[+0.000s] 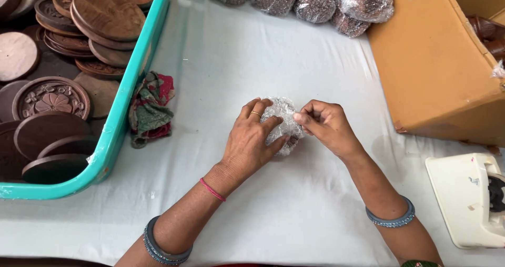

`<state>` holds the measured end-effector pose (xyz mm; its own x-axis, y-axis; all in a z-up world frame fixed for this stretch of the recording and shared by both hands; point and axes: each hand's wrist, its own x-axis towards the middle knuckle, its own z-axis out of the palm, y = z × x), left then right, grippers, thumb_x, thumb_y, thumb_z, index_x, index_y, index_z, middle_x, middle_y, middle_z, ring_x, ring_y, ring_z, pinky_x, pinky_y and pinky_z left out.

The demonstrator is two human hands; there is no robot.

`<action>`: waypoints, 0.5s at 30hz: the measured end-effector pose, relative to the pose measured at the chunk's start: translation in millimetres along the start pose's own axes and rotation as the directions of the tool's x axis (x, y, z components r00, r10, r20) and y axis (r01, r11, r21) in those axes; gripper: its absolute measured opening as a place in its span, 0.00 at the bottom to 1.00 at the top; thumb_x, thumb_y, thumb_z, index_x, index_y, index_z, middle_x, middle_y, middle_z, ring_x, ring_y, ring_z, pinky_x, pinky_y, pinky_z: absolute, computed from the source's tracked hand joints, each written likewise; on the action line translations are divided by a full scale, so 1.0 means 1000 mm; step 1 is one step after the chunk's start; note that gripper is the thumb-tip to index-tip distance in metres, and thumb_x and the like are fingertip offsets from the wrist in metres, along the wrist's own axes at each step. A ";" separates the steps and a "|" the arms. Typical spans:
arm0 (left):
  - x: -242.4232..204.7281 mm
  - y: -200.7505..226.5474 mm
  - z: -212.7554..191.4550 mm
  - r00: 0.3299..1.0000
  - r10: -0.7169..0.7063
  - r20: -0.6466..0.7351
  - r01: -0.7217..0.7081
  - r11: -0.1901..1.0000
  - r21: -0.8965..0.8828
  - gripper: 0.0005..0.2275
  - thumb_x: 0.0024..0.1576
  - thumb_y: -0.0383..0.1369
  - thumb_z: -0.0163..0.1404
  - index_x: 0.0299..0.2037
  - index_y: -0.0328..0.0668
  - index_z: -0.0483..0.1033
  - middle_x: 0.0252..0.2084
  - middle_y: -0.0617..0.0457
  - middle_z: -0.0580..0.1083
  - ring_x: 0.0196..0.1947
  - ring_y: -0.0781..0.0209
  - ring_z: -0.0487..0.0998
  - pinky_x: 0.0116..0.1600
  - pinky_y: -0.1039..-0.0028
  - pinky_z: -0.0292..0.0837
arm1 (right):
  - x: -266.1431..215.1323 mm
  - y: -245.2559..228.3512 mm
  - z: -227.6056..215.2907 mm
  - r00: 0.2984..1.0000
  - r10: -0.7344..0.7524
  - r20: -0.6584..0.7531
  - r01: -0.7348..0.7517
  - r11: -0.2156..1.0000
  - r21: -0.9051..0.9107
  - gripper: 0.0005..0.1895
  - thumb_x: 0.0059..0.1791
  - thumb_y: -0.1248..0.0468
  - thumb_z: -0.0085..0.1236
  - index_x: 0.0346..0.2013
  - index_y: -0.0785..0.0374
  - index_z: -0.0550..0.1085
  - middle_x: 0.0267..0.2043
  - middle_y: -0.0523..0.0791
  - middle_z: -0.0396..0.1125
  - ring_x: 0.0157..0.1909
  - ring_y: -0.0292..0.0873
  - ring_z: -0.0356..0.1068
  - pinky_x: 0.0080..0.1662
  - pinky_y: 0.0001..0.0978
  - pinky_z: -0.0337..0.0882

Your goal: Clean and polish wooden carved items using a cloth.

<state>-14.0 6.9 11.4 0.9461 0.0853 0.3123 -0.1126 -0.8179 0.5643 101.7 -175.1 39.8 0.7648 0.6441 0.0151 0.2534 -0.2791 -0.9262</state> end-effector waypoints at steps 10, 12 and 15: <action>-0.001 -0.003 0.007 1.000 -0.004 0.010 0.004 1.000 0.019 0.21 0.52 0.46 0.63 0.51 0.44 0.78 0.65 0.45 0.66 0.70 0.42 0.59 0.69 0.57 0.65 | 0.013 0.009 0.014 0.980 0.142 -0.142 -0.190 0.881 -0.434 0.17 0.47 0.58 0.67 0.19 0.63 0.74 0.14 0.39 0.64 0.18 0.28 0.58 0.20 0.23 0.57; -0.001 -0.002 0.009 1.000 0.007 -0.025 -0.006 1.000 0.029 0.24 0.52 0.46 0.62 0.56 0.44 0.75 0.65 0.43 0.65 0.69 0.42 0.59 0.69 0.54 0.63 | 0.011 0.006 0.015 0.973 0.164 -0.161 -0.220 0.869 -0.443 0.19 0.47 0.57 0.69 0.19 0.65 0.74 0.15 0.41 0.64 0.19 0.29 0.57 0.22 0.24 0.57; -0.003 0.000 0.009 0.996 0.059 -0.064 -0.053 0.995 0.079 0.23 0.54 0.46 0.59 0.58 0.51 0.76 0.64 0.44 0.65 0.68 0.42 0.60 0.67 0.48 0.62 | 0.013 0.020 0.009 0.982 0.138 -0.131 -0.180 0.895 -0.408 0.14 0.48 0.59 0.65 0.22 0.64 0.76 0.16 0.39 0.68 0.20 0.27 0.64 0.23 0.21 0.64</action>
<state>-14.1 1.6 3.8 0.9166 0.0734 0.3931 -0.1385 -0.8639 0.4843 110.8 -165.9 18.4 0.8632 0.5008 -0.0638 0.3305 -0.6562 -0.6783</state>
